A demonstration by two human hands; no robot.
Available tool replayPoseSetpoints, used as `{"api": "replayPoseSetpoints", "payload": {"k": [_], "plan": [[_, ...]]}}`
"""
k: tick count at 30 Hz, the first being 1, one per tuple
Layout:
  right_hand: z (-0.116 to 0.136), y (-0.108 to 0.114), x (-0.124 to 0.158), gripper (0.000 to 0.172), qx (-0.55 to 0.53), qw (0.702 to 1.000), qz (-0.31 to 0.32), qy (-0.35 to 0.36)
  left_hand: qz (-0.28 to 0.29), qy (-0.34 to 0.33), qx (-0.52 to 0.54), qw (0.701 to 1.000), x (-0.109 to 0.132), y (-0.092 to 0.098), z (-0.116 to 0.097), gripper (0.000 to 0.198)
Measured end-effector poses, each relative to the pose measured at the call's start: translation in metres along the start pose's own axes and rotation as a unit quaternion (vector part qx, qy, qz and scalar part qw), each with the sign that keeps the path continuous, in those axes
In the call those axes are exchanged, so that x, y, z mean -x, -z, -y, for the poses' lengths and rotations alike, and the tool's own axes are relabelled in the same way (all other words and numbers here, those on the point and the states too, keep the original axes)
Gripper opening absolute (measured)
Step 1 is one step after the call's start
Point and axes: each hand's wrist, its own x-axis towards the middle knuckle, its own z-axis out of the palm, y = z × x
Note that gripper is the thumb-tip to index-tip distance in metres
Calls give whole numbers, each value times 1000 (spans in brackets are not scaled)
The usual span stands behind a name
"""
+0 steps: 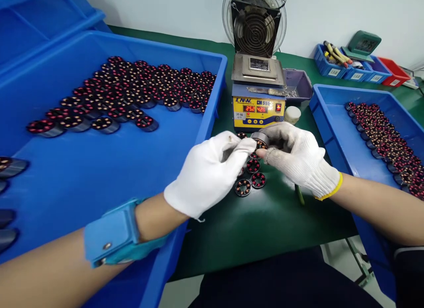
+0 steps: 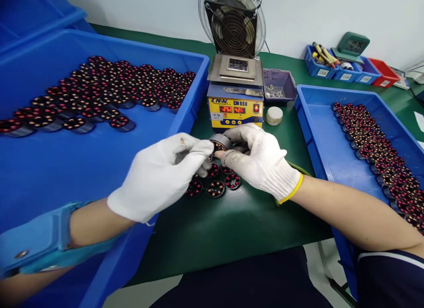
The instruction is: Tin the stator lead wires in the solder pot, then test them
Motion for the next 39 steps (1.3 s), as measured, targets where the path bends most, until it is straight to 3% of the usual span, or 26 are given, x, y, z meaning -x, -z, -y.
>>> {"api": "replayPoseSetpoints", "payload": {"k": [5, 11, 16, 22, 25, 27, 39], "plan": [[-2, 6, -5, 18, 18, 1000, -13, 19, -43, -30, 84, 995, 8, 1, 0, 14], [-8, 32, -54, 21, 124, 988, -69, 60, 41, 17, 39, 998, 1, 4, -3, 26], [-2, 57, -132, 19, 341, 919, -141, 140, 95, 12, -3, 995, -2, 5, -1, 37], [11, 62, -192, 26, 533, 831, -130, 86, 114, -1, -1, 994, -4, 7, 1, 41], [13, 56, -202, 31, 592, 793, -121, 83, 121, -12, 2, 993, -5, 8, 1, 39], [14, 52, -205, 34, 608, 782, -111, 82, 126, -14, 0, 992, -5, 8, 1, 39], [14, 40, -206, 36, 612, 785, -81, 52, 141, -18, -10, 990, -4, 7, 1, 40]]}}
